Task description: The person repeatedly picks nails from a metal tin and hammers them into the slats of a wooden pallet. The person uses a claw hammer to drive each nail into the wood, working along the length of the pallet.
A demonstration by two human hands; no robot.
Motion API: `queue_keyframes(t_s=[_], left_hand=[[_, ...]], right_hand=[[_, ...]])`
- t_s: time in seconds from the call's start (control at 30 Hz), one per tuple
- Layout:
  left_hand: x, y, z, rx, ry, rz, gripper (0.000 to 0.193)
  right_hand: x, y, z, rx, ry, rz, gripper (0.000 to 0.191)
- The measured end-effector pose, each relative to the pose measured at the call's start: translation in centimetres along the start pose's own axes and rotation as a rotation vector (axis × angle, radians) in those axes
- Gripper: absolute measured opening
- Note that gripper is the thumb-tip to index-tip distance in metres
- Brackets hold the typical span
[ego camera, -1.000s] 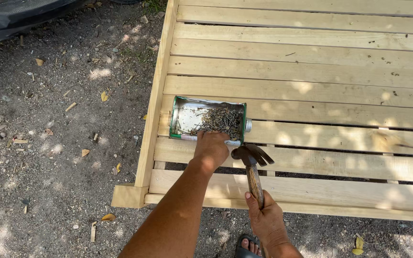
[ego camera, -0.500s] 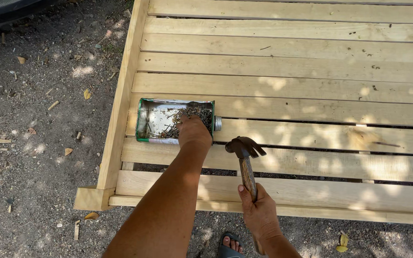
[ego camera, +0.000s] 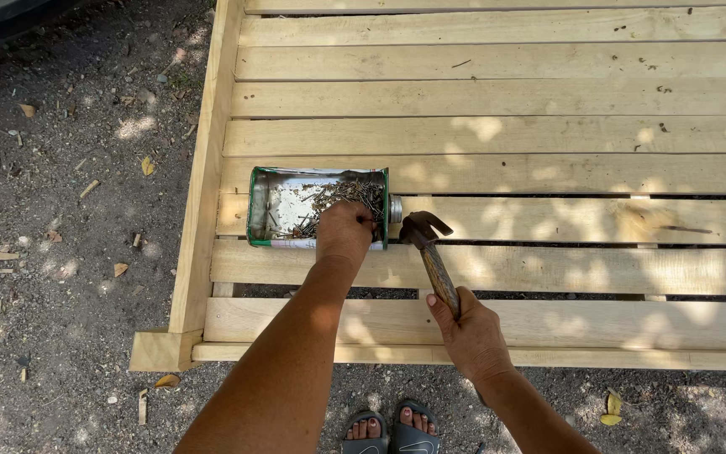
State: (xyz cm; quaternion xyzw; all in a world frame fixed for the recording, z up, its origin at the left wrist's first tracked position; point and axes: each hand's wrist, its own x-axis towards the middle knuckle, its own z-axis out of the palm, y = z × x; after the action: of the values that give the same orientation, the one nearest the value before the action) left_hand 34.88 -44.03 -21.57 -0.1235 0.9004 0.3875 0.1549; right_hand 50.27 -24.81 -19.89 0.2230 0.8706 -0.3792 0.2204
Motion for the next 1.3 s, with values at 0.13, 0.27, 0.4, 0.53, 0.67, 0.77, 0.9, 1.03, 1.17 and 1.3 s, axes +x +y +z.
queue_keyframes(t_s=[0.13,0.27,0.4,0.53,0.67,0.77,0.9,1.03,1.17,1.3], left_hand=[[-0.8,0.2,-0.1,-0.21,0.151,0.04,0.01],[-1.1,0.1,-1.0,-0.274,0.131,0.022,0.016],[-0.6,-0.1,-1.6,-0.257,0.07,-0.041,0.031],[0.2,-0.7,-1.6,-0.187,0.202,0.117,0.045],[0.2,-1.2,-1.7,-0.111,0.365,0.185,0.021],[-0.3,-1.2,-2.0,-0.177,0.295,0.091,0.015],[-1.8,0.4,-1.8,-0.325,0.321,0.075,0.014],[-3.4,1.9,0.0,-0.432,0.324,0.194,0.012],[-6.3,0.0,3.8,-0.651,0.55,0.036,0.007],[-5.7,-3.0,5.0,-0.767,0.809,-0.008,0.006]], right_hand=[[0.5,0.4,-1.3,-0.07,-0.025,0.071,0.063],[0.6,0.7,-1.4,0.0,0.008,0.108,0.061],[0.8,0.8,-1.4,-0.018,0.005,0.133,0.062],[0.8,1.0,-1.5,-0.059,0.046,0.099,0.063],[0.7,0.9,-1.5,-0.065,0.043,0.126,0.067],[0.7,0.7,-1.5,-0.025,0.051,0.114,0.06],[0.8,0.7,-1.7,-0.057,0.024,0.132,0.062],[1.0,0.8,-1.8,-0.028,-0.015,0.105,0.062],[1.0,0.9,-1.8,0.043,-0.04,0.096,0.055],[1.0,0.8,-2.4,0.038,-0.068,0.122,0.058]])
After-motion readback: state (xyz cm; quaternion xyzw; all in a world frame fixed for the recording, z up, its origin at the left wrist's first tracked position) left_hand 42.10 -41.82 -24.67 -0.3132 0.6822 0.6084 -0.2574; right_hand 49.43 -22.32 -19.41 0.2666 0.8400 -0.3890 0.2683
